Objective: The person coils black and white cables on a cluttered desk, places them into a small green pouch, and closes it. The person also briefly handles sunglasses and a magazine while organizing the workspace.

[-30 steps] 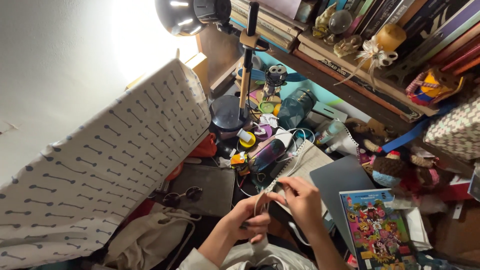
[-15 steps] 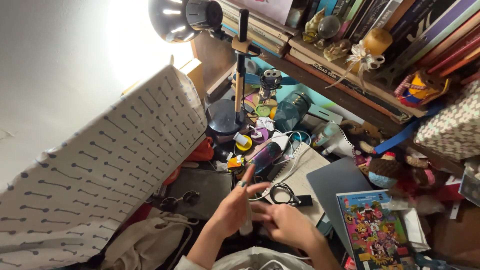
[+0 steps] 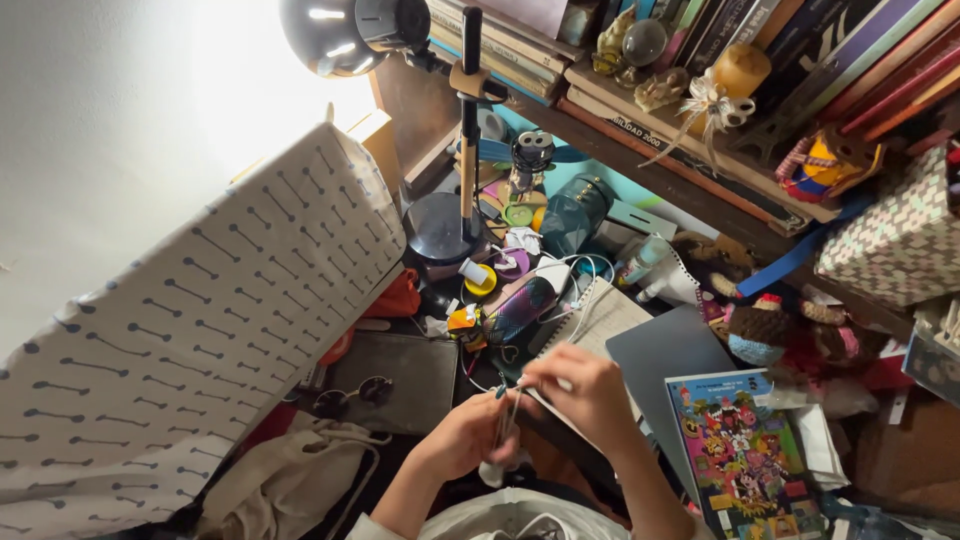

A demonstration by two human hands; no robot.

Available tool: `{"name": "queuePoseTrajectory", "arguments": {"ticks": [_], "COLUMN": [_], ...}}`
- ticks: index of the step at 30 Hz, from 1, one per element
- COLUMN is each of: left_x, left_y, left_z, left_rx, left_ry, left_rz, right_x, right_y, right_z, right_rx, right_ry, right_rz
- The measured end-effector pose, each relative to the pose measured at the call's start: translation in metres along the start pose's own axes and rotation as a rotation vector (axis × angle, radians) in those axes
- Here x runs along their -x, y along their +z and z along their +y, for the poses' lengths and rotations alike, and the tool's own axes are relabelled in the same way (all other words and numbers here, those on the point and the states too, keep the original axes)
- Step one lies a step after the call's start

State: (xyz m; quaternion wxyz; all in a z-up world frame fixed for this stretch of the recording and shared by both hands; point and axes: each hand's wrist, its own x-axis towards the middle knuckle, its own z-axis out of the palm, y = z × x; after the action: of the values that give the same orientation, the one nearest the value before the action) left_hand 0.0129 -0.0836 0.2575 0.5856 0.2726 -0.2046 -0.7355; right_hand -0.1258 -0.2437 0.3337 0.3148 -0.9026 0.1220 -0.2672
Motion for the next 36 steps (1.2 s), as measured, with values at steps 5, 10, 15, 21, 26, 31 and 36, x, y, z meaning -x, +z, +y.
{"name": "queuePoseTrajectory", "arguments": {"ticks": [5, 10, 15, 21, 26, 31, 36], "left_x": [0.000, 0.008, 0.010, 0.008, 0.006, -0.005, -0.018], "left_y": [0.001, 0.007, 0.008, -0.009, -0.010, 0.001, -0.011], "left_z": [0.005, 0.022, 0.036, 0.026, 0.027, 0.038, 0.028], "left_rx": [0.278, 0.460, 0.355, 0.435, 0.502, 0.502, 0.000], "left_ry": [-0.099, -0.136, 0.009, 0.064, 0.122, 0.072, 0.008], "left_rz": [-0.240, -0.275, -0.004, -0.117, -0.451, -0.395, 0.400], "right_x": [0.018, 0.050, 0.039, 0.049, 0.032, 0.037, 0.044], "right_y": [0.050, 0.086, 0.056, 0.050, 0.047, 0.052, 0.061], "right_z": [0.061, 0.062, 0.001, -0.010, -0.010, 0.003, 0.013], "right_rx": [-0.435, -0.401, -0.311, 0.161, -0.154, -1.198, -1.021], "right_ry": [0.192, 0.321, 0.286, 0.236, 0.545, 0.828, 0.842], "right_rz": [-0.072, -0.213, -0.540, -0.407, -0.196, -0.236, -0.154]}}
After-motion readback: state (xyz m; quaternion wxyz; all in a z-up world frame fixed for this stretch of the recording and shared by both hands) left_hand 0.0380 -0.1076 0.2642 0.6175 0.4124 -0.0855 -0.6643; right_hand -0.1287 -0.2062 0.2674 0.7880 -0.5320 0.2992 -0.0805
